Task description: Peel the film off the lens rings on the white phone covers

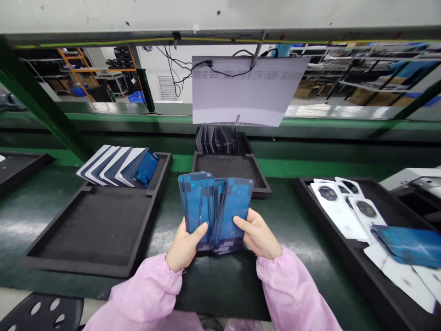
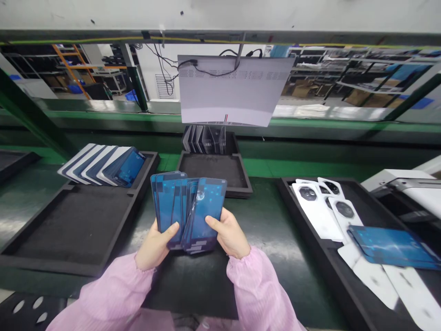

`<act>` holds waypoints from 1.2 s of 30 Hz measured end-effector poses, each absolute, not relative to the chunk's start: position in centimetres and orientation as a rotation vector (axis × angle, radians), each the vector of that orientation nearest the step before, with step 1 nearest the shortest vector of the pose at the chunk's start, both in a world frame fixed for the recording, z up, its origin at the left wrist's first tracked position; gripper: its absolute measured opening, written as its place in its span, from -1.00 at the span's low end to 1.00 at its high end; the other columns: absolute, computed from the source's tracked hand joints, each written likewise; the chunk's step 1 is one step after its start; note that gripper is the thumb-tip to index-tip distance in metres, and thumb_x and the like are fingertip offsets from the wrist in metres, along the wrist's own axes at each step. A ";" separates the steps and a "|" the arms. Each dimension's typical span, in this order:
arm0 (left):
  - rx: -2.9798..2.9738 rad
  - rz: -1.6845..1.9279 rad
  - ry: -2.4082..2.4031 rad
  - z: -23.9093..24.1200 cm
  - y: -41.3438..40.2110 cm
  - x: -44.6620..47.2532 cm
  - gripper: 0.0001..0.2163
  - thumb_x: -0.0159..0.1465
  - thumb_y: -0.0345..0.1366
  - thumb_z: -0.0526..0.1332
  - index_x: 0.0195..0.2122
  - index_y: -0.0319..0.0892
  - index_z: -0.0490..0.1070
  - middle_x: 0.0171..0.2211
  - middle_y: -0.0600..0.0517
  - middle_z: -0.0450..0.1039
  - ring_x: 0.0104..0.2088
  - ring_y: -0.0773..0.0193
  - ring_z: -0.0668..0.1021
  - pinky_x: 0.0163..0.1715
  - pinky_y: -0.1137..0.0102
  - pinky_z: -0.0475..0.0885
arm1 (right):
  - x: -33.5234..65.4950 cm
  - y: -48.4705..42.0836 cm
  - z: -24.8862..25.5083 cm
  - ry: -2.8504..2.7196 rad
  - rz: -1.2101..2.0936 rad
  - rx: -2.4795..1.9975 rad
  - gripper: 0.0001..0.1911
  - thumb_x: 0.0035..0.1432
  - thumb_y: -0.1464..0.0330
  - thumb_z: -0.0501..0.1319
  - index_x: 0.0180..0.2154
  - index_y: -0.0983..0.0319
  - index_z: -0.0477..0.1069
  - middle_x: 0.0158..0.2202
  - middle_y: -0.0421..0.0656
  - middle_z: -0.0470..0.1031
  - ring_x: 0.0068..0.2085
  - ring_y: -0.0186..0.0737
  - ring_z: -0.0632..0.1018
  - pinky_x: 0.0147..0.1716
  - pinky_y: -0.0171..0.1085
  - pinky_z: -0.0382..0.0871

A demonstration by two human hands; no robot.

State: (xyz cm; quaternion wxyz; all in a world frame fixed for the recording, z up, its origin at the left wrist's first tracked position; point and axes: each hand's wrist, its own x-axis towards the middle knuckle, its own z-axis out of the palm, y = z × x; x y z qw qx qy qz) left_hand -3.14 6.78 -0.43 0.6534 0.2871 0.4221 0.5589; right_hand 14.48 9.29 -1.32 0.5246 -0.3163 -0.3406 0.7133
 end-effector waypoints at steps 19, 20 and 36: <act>0.526 1.268 0.893 0.1 6.8 -3.1 -0.47 0.13 -0.12 0.29 0.12 -0.09 0.27 -0.03 -0.06 0.50 0.04 0.07 0.47 0.11 0.18 0.28 | 14.1 9.5 -1.5 -0.720 1.672 -0.707 -0.58 -0.10 0.32 0.41 -0.16 0.15 0.38 -0.18 -0.18 0.55 -0.13 -0.13 0.55 -0.04 -0.10 0.40; 0.508 1.269 0.889 0.1 6.8 -3.2 -0.50 0.14 -0.10 0.27 0.11 -0.08 0.28 -0.03 -0.05 0.50 0.05 0.08 0.46 0.12 0.18 0.27 | 14.2 9.5 -1.5 -0.707 1.654 -0.706 -0.59 -0.10 0.32 0.42 -0.17 0.15 0.38 -0.19 -0.19 0.55 -0.14 -0.13 0.55 -0.04 -0.09 0.40; 0.578 1.256 0.847 -0.5 7.1 -3.5 -0.52 0.20 0.04 0.13 0.05 -0.14 0.38 0.05 -0.09 0.43 0.14 0.04 0.36 0.16 0.14 0.22 | 15.2 9.4 -1.3 -0.723 1.593 -0.759 -0.61 -0.14 0.27 0.42 -0.23 0.15 0.38 -0.24 -0.17 0.56 -0.15 -0.07 0.55 -0.08 -0.03 0.42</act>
